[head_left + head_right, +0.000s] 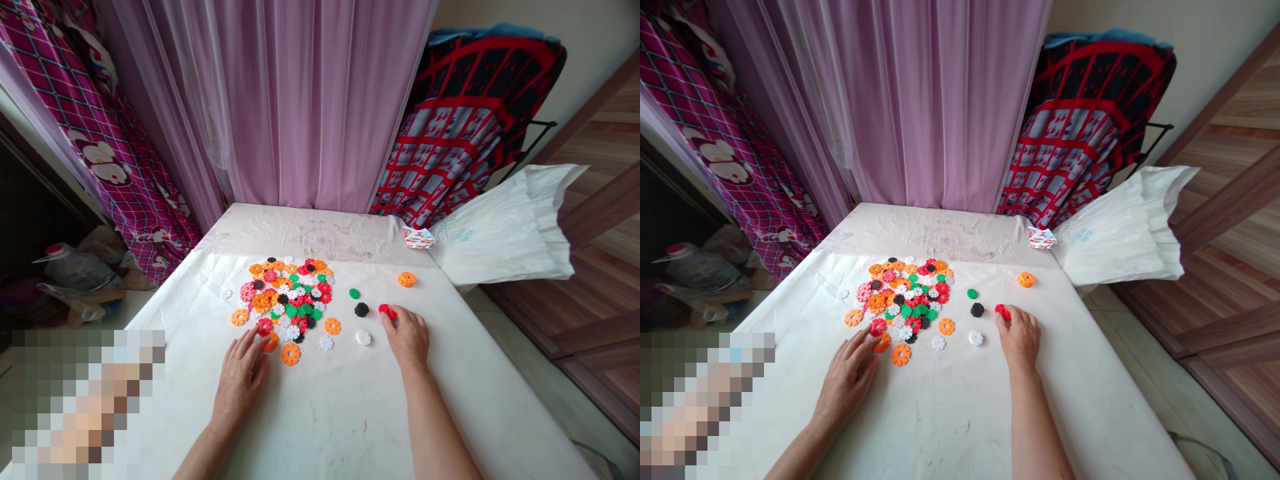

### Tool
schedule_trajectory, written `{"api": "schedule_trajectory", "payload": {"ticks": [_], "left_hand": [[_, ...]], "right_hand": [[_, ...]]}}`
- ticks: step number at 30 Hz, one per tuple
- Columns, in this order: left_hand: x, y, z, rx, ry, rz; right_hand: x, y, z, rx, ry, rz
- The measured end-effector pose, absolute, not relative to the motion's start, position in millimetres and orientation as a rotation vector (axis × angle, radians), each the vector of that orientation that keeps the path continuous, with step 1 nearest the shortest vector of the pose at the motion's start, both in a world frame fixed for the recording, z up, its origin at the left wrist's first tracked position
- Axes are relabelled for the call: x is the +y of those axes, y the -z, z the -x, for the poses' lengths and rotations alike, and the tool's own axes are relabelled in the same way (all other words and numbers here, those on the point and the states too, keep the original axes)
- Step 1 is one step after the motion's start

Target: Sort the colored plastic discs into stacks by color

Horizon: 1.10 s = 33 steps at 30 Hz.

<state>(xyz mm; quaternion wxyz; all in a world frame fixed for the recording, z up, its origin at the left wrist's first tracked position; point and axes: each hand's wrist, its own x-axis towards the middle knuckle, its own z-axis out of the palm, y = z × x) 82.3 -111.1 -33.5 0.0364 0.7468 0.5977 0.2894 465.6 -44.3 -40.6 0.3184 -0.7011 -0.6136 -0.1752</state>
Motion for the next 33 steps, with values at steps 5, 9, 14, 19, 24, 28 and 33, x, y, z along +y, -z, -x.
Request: {"api": "schedule_trajectory", "payload": {"ticks": [5, 9, 14, 19, 24, 28, 33], "left_hand": [[-112, 32, -83, 1.824, -0.897, -2.296], [-112, 31, -83, 1.803, -0.927, -2.296], [-113, 30, -84, 1.807, -0.967, -2.252], [-113, 30, -86, 1.788, -0.963, -2.245], [-112, 30, -85, 1.746, -1.084, -2.156], [-115, 29, -82, 1.693, -1.276, -1.963], [-117, 28, -80, 1.691, -1.307, -1.848]], "right_hand": [[-62, 20, -436, -1.591, 0.511, 1.646], [-95, 11, -375, -1.87, 0.324, 1.447], [-110, 19, -327, -2.007, 0.165, 1.54], [-92, 24, -307, -2.034, 0.103, 1.476], [-81, 23, -286, -2.004, 0.01, 1.425], [-95, 19, -282, -1.962, -0.04, 1.33], [-112, 18, -272, -2.054, -0.076, 1.436]]}}
